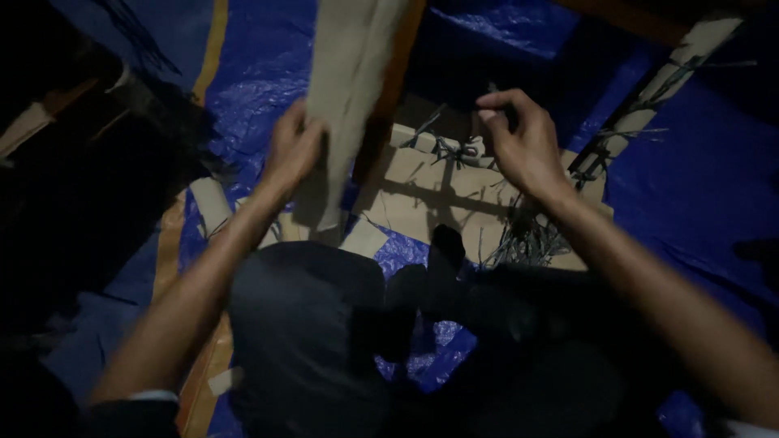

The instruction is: The person sits on a tarp-covered floor and ties black string around the joints of a light-colored stick frame, knotting the cord by hand. They position a vertical stick against the frame and lash it in place with more string, tightening each knot.

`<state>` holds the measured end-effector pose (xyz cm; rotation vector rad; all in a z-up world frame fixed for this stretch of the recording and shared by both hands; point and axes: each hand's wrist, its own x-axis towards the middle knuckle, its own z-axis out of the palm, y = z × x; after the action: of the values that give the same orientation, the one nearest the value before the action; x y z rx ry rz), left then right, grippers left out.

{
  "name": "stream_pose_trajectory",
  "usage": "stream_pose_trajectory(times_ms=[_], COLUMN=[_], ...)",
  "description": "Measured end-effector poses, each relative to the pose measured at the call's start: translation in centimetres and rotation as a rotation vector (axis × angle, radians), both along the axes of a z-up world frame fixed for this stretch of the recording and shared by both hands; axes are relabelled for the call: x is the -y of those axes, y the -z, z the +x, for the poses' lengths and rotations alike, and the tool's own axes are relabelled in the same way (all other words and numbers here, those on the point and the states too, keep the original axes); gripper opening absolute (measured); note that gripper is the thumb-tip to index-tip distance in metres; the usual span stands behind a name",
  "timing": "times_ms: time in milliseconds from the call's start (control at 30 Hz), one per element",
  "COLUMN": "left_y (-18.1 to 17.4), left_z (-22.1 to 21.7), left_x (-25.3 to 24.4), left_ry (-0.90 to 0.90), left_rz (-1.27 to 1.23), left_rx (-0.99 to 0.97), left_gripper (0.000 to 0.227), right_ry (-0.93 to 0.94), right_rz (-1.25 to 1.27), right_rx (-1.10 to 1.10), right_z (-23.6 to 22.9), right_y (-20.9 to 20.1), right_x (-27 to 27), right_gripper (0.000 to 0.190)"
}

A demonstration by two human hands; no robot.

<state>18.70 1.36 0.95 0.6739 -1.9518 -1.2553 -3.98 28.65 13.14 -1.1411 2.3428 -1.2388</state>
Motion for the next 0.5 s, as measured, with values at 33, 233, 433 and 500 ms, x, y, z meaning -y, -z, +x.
stream_pose_trajectory(times_ms=[33,233,433,500], left_y=[-1.2,-4.5,4.4,5.5], left_z=[-1.3,-8.2,-15.3,-15.9], left_x=[0.4,3.4,6.2,5.7], left_ry=[0.045,0.122,0.026,-0.012], left_rz=[0.022,0.138,0.101,0.091], left_rx=[0.03,0.237,0.309,0.318], left_gripper=[0.036,0.03,0.034,0.034], right_ry=[-0.078,-0.109,-0.077,-0.066], right_rz=[0.011,0.162,0.171,0.206], right_rx=[-0.089,-0.05,0.082,0.062], right_z=[-0.3,0.9,0.2,-0.8], right_y=[-0.4,-3.0,-0.1,1.4], right_x=[0.1,3.0,7.2,8.4], right_gripper=[0.023,0.033,0.037,0.036])
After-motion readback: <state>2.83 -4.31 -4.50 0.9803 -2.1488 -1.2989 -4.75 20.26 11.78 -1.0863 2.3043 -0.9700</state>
